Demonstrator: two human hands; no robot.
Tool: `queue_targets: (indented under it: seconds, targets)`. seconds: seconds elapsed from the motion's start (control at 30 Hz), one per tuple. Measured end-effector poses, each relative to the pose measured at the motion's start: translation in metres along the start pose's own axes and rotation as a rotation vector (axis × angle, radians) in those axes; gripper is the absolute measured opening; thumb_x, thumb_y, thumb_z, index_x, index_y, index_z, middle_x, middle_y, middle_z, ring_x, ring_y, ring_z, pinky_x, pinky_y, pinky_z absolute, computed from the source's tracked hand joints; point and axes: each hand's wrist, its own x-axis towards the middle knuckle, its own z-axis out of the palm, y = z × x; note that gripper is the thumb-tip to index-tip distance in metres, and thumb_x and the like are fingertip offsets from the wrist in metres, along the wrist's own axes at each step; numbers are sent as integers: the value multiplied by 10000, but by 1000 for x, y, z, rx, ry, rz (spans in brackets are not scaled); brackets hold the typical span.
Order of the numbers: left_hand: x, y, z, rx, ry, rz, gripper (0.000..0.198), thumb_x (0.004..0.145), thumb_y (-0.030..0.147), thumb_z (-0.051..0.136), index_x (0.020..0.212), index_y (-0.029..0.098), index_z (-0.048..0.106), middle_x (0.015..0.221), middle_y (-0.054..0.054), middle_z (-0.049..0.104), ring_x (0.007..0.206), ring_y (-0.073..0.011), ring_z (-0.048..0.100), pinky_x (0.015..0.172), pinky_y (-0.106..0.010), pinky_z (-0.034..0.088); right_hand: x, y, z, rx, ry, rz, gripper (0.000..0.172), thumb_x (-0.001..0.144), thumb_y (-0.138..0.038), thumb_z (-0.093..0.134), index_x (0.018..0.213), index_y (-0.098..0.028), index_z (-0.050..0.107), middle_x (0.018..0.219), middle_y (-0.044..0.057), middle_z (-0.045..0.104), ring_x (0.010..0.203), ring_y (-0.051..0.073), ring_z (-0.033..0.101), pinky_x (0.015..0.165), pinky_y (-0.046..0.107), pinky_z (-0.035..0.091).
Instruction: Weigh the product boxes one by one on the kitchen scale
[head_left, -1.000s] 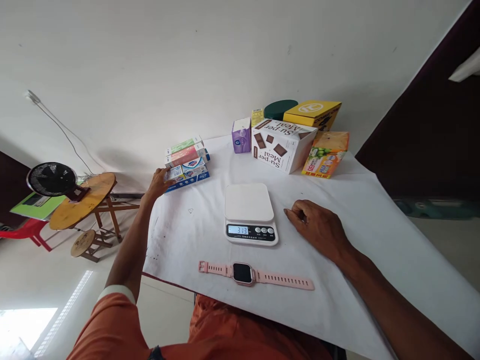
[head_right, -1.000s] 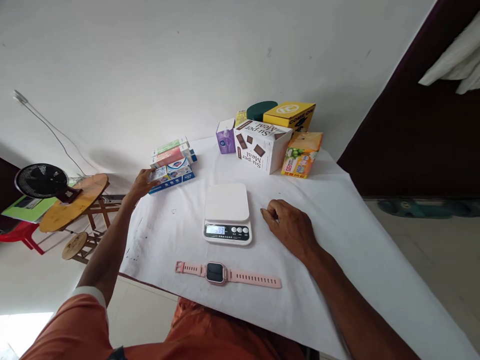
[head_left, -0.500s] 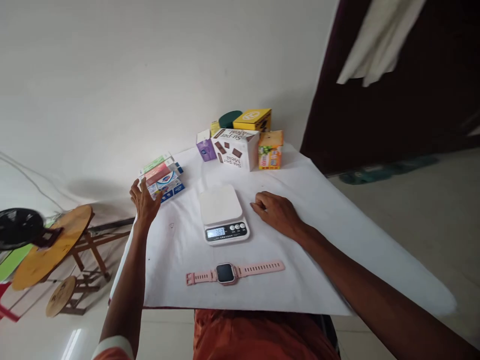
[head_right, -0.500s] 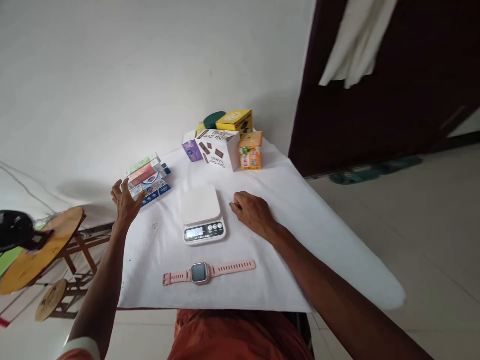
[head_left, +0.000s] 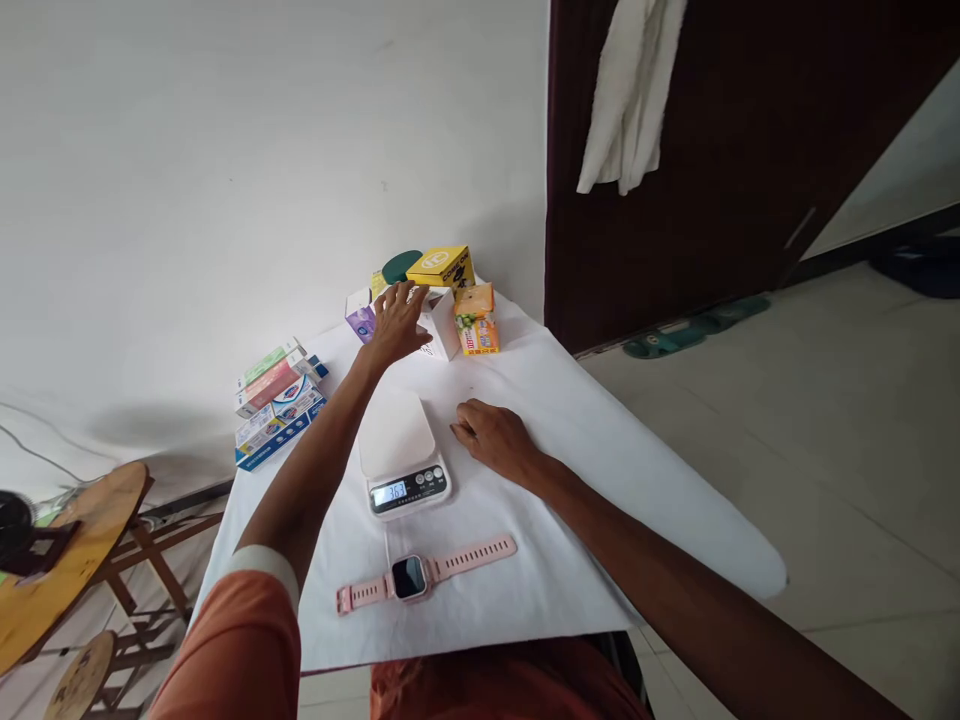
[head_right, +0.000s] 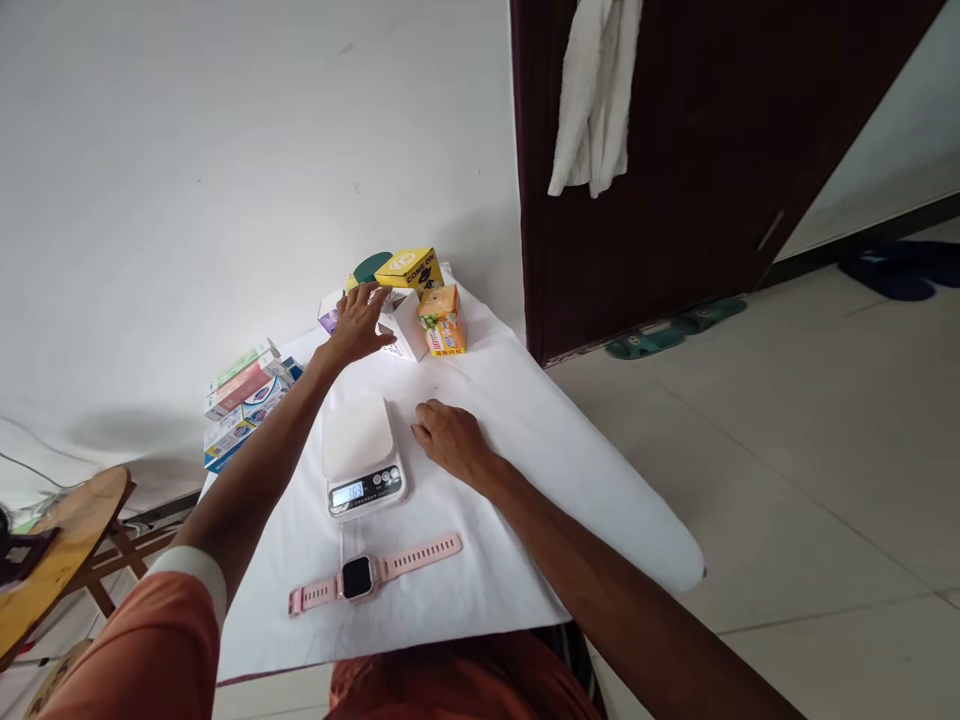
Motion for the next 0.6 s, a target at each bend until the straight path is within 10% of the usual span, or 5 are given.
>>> queue_targets:
  seconds: [0.3,0.6]
  targets:
    - [31,-22,4,35,-159,18,945,682,190,852,1510,212,398,1522,-198,503,1447,-421,426,1162,-586,346,1,-5,-7,-34,-63,13,190,1026,-192,505,915,-189,659,949,75,720,780,176,644,654,302,307]
    - [7,-25,-16,192,-134,57,810,673,193,895,1360,189,466,1371,-185,573,1325,-423,487,1155,-593,315,-1,-5,-7,-30,-42,22,183,1015,-209,511,873,-203,627,914,63,706,740,174,614,645,306,295]
